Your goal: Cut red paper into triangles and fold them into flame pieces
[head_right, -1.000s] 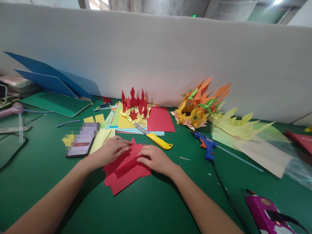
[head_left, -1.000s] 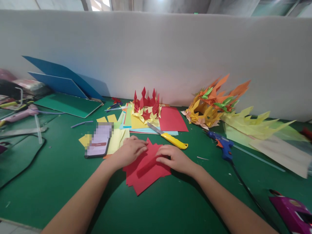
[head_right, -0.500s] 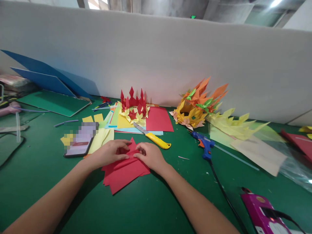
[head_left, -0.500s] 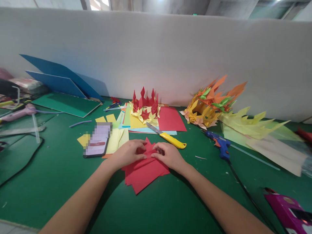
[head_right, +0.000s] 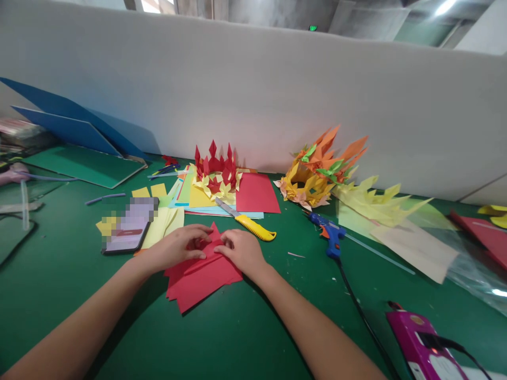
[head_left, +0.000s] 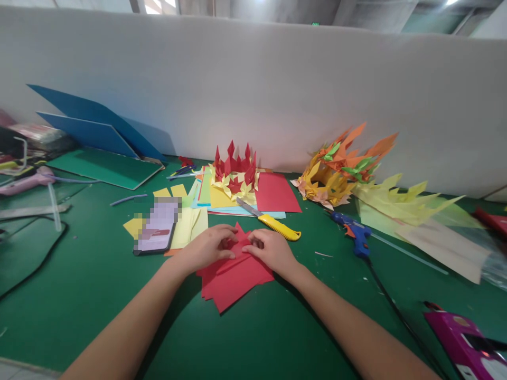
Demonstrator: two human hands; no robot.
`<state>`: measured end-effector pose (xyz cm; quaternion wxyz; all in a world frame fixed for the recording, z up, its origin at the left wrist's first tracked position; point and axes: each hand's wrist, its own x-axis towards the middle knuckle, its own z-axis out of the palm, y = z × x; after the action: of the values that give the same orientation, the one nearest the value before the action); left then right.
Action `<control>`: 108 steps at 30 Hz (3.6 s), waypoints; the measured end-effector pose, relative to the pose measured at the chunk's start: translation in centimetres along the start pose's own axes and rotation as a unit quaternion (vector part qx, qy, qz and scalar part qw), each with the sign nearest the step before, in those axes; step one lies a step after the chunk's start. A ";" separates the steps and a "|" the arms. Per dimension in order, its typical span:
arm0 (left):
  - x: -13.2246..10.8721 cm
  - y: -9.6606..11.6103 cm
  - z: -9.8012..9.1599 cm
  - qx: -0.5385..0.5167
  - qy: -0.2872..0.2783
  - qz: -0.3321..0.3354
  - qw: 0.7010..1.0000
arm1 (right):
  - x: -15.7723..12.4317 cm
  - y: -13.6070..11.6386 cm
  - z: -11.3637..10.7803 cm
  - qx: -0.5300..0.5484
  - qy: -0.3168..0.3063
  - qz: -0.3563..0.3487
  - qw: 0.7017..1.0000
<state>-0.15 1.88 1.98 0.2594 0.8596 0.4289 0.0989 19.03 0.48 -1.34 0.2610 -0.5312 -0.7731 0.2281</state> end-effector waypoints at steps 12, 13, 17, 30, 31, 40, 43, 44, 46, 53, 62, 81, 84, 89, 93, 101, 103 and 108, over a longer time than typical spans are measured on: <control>-0.4 0.3 -0.1 -0.015 -0.044 -0.006 0.999 | 0.0 -0.1 -0.5 0.032 -0.009 0.008 0.999; -0.4 0.4 -0.2 -0.011 -0.046 -0.007 0.999 | -0.1 -0.1 -0.7 0.029 -0.013 0.002 0.999; -0.4 0.2 -0.2 0.006 -0.048 -0.011 0.999 | -0.7 0.2 -1.4 0.004 -0.034 -0.007 0.999; -0.4 0.3 -0.1 0.022 -0.057 0.006 0.998 | -0.7 0.3 -1.6 0.025 -0.048 0.022 0.998; -0.4 0.2 -0.1 0.018 -0.058 0.007 0.998 | -0.7 0.3 -1.7 0.027 -0.049 0.026 0.998; -0.5 0.4 -0.1 -0.005 -0.064 -0.018 0.998 | -0.7 0.5 -1.5 0.061 -0.048 0.051 0.996; -0.5 0.3 -0.1 -0.014 -0.068 -0.018 0.997 | -0.7 0.7 -1.4 0.062 -0.049 0.042 0.996; -0.5 0.2 -0.1 -0.016 -0.068 -0.018 0.997 | -0.7 0.7 -1.4 0.063 -0.050 0.039 0.996; -0.4 0.0 0.0 -0.021 -0.068 -0.018 0.997 | -0.7 0.8 -1.4 0.067 -0.053 0.037 0.996; -0.4 -0.7 0.4 -0.037 -0.060 -0.008 0.997 | -0.8 0.5 -1.6 0.063 -0.049 0.036 0.996; -0.3 -0.5 0.4 -0.047 -0.065 -0.013 0.997 | -1.3 -0.3 -1.0 0.007 -0.031 -0.028 0.999; -0.2 -0.3 0.2 -0.058 -0.068 0.006 0.996 | -1.3 -3.3 1.6 -0.138 -0.070 -0.191 0.969; -0.2 -0.4 0.3 -0.063 -0.064 0.013 0.996 | -1.3 -3.8 2.1 -0.161 -0.072 -0.222 0.959; -0.2 0.0 0.1 -0.051 -0.068 0.005 0.996 | -1.1 -5.0 3.1 -0.173 -0.061 -0.270 0.945; -0.3 0.2 0.0 -0.048 -0.076 0.000 0.996 | -1.2 -4.9 3.0 -0.155 -0.067 -0.252 0.953; -0.3 0.1 -0.1 -0.071 -0.086 -0.028 0.993 | -2.1 -2.2 0.0 -0.090 -0.060 -0.061 0.992; -0.3 0.2 -0.1 -0.072 -0.088 -0.031 0.993 | -2.3 -1.8 -0.5 -0.077 -0.053 -0.016 0.995; -0.3 0.4 -0.2 -0.063 -0.085 -0.038 0.994 | -2.7 -1.1 -1.6 -0.061 -0.039 0.067 0.995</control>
<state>-0.12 1.52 2.35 0.3521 0.8302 0.4301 0.0424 20.13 -2.32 0.13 0.1813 -0.5876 -0.7578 0.2182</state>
